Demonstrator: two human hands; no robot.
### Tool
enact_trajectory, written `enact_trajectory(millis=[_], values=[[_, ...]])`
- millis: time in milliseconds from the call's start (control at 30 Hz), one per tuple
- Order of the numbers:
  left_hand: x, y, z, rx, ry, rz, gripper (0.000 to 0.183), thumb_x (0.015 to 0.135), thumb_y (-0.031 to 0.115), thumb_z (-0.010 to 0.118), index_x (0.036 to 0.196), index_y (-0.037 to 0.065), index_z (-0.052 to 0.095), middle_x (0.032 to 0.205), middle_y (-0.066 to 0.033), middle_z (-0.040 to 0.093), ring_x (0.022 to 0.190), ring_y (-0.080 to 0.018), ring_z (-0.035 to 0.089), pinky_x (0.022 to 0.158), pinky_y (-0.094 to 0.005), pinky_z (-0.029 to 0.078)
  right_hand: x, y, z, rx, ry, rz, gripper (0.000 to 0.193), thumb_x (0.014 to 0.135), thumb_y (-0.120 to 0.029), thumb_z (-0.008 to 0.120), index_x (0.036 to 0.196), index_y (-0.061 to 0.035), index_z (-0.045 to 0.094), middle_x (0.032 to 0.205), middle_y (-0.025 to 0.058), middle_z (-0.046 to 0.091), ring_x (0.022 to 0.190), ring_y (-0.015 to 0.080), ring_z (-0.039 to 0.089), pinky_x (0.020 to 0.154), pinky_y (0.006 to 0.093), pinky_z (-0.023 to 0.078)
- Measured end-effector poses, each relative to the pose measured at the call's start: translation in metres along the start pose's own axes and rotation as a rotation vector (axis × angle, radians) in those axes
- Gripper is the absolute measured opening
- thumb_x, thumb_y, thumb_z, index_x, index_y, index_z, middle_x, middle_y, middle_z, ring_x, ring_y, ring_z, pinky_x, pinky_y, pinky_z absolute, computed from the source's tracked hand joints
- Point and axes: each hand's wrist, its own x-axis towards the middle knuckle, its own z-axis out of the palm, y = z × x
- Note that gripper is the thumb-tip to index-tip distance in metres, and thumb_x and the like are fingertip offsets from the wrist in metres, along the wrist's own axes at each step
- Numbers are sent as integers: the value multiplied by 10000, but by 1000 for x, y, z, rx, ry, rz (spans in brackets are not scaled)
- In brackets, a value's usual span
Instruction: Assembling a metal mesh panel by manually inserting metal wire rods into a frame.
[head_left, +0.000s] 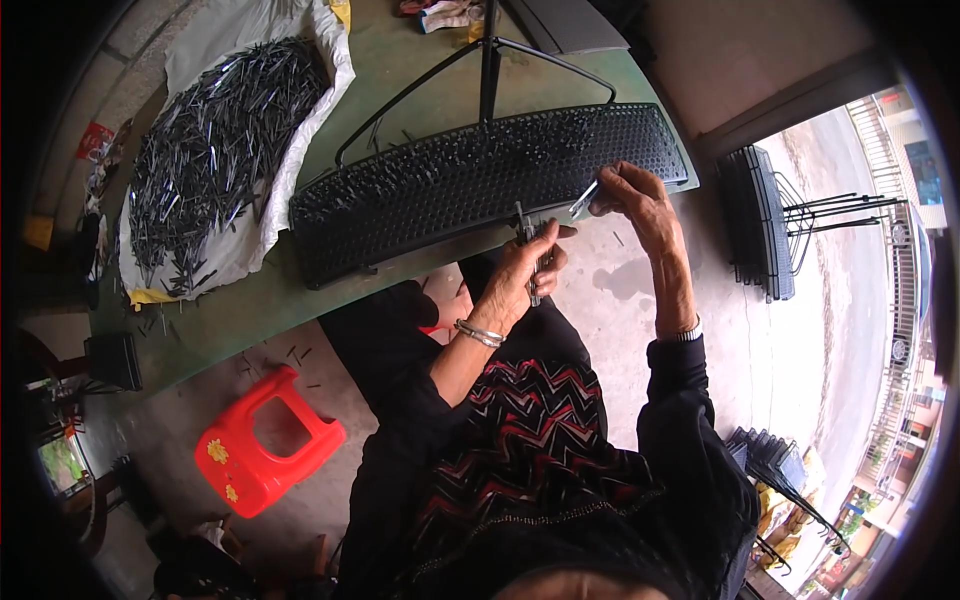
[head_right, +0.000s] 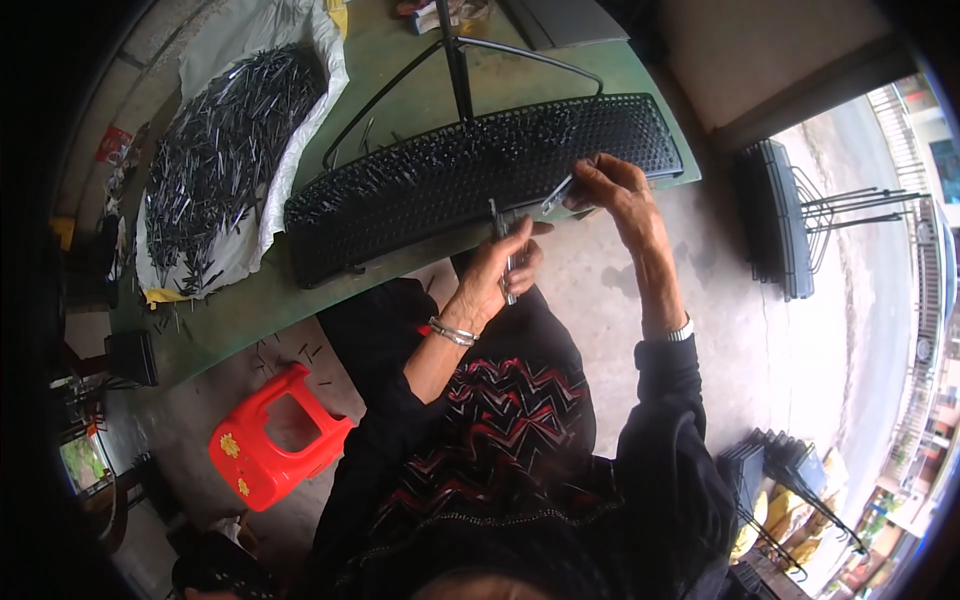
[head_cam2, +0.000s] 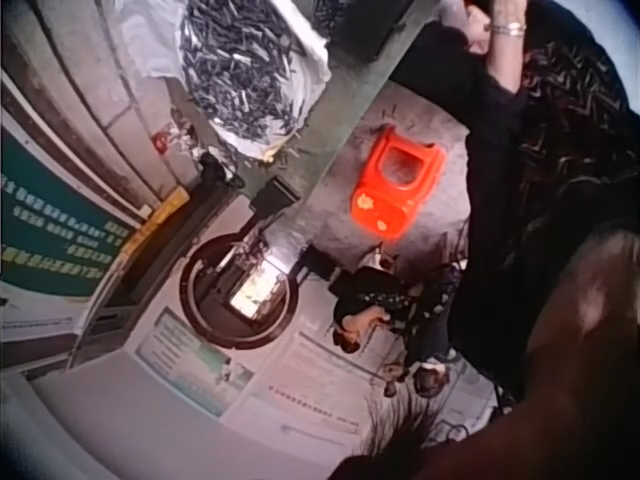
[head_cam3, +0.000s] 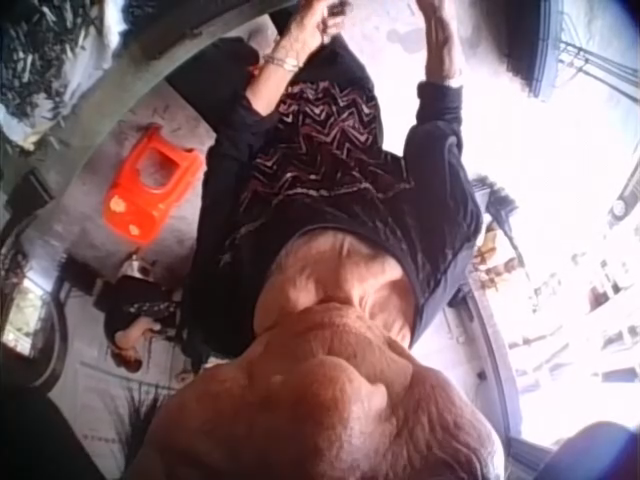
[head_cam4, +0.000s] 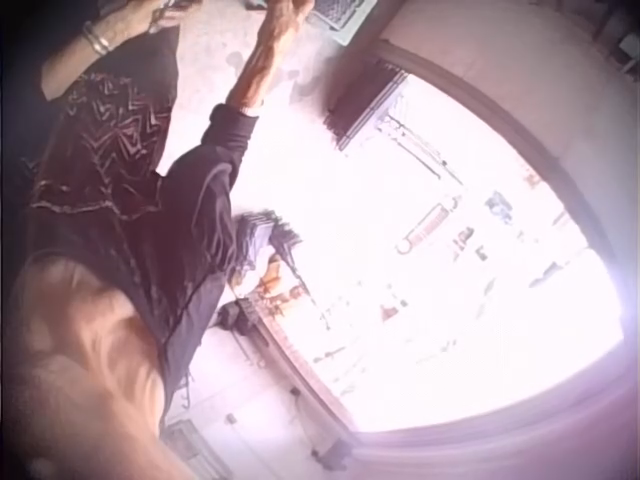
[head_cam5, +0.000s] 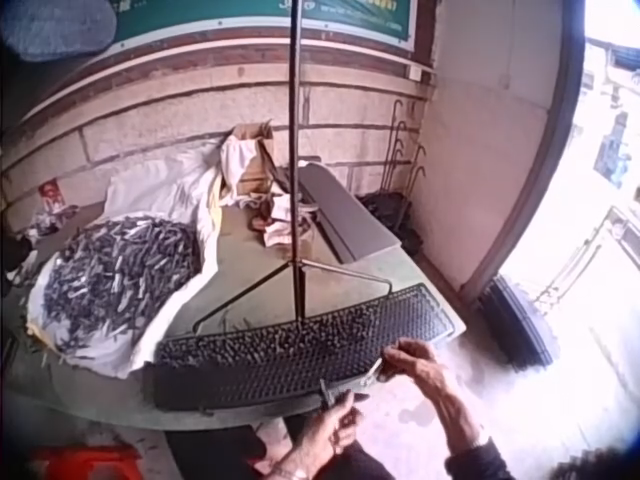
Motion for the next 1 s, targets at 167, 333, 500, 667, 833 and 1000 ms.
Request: enact_trajectory(millis=[167,333,500,667,833,1000], values=[[3,9,8,-2,100,99,270,873,308,677,871,39,649,767,-92,684,400,-19,364,352,-180,245,-8,-3,3,-78,-67,-9,251,909,-243,613,861,3,597,754,78,639,699,146,641,669,262,506],[0,9,9,196,78,110,162,877,228,668,866,72,624,706,-52,646,413,-5,373,368,-172,245,-16,-9,15,-164,-97,23,237,890,-221,619,837,9,595,753,78,631,701,154,642,657,268,499],[-5,8,13,209,128,137,156,860,208,682,800,81,614,678,-42,632,410,-5,379,364,-175,239,-18,-8,17,-197,-102,30,235,890,-222,620,845,8,601,756,63,624,705,141,626,655,270,497],[-3,2,12,161,149,168,242,853,271,692,776,49,633,653,-59,646,377,-18,353,346,-196,238,-19,-9,18,-181,-129,17,216,884,-203,623,865,12,608,768,67,623,718,140,626,657,268,500],[-7,-1,20,135,167,218,188,863,246,674,868,66,616,680,-78,652,385,-16,354,352,-182,236,-17,-5,15,-226,-149,31,214,881,-187,615,876,26,607,799,79,630,725,148,632,667,271,508],[-7,-4,19,122,200,222,152,875,218,651,885,70,621,706,-87,656,400,-14,361,366,-172,239,-18,-2,19,-191,-126,14,213,890,-179,591,894,33,605,829,97,641,743,161,649,682,274,522]])
